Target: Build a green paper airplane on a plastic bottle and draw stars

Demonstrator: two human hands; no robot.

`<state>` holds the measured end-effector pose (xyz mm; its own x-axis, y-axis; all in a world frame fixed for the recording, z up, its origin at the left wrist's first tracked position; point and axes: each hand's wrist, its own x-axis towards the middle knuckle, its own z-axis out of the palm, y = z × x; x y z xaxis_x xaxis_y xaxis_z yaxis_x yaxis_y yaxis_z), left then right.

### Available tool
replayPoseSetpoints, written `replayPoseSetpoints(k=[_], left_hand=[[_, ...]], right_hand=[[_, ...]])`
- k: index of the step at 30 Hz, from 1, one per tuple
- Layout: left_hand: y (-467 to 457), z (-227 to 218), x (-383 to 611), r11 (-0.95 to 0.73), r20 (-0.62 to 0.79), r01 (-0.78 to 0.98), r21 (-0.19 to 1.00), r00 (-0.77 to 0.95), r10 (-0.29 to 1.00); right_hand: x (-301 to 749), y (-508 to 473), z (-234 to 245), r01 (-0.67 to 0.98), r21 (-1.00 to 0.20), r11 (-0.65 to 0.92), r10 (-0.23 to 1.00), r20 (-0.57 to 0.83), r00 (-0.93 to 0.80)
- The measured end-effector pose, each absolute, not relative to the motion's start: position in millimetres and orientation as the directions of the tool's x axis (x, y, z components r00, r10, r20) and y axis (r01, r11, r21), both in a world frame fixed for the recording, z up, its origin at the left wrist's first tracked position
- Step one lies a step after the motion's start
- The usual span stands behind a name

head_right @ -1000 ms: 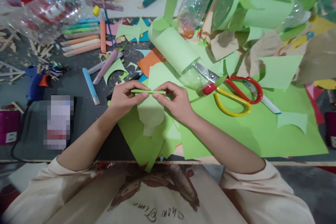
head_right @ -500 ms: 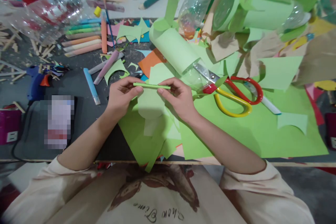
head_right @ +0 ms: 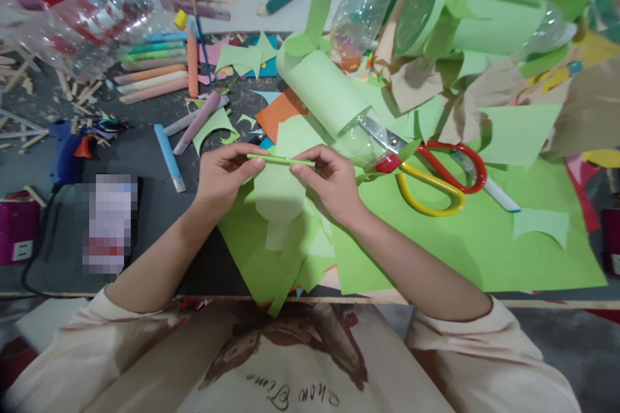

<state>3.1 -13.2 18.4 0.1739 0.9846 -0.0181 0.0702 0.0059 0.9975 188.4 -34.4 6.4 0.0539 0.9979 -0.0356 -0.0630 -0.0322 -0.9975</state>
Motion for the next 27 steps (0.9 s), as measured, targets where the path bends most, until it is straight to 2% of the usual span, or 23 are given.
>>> replayPoseSetpoints(k=[5, 11, 17, 27], left_hand=[[-12.3, 16.7, 2.9, 0.016, -0.021, 0.023, 1.000, 0.206, 0.978], [-14.7, 17.5, 3.7, 0.014, -0.047, 0.129, 0.992, 0.257, 0.965], [-14.9, 13.4, 2.2, 0.001, -0.033, 0.162, 0.987, 0.195, 0.980], [-14.9, 18.3, 3.6, -0.008, -0.021, 0.127, 0.992, 0.225, 0.974]], right_hand=[[188.8, -35.1, 5.6, -0.056, -0.998, -0.012, 0.999, -0.015, 0.049], [187.8, -36.4, 4.9, -0.029, -1.000, -0.004, 1.000, -0.003, -0.005], [188.9, -36.1, 5.9, -0.054, -0.999, -0.006, 1.000, -0.006, -0.011], [189.6, -37.9, 4.7, -0.043, -0.999, 0.014, 1.000, 0.015, -0.020]])
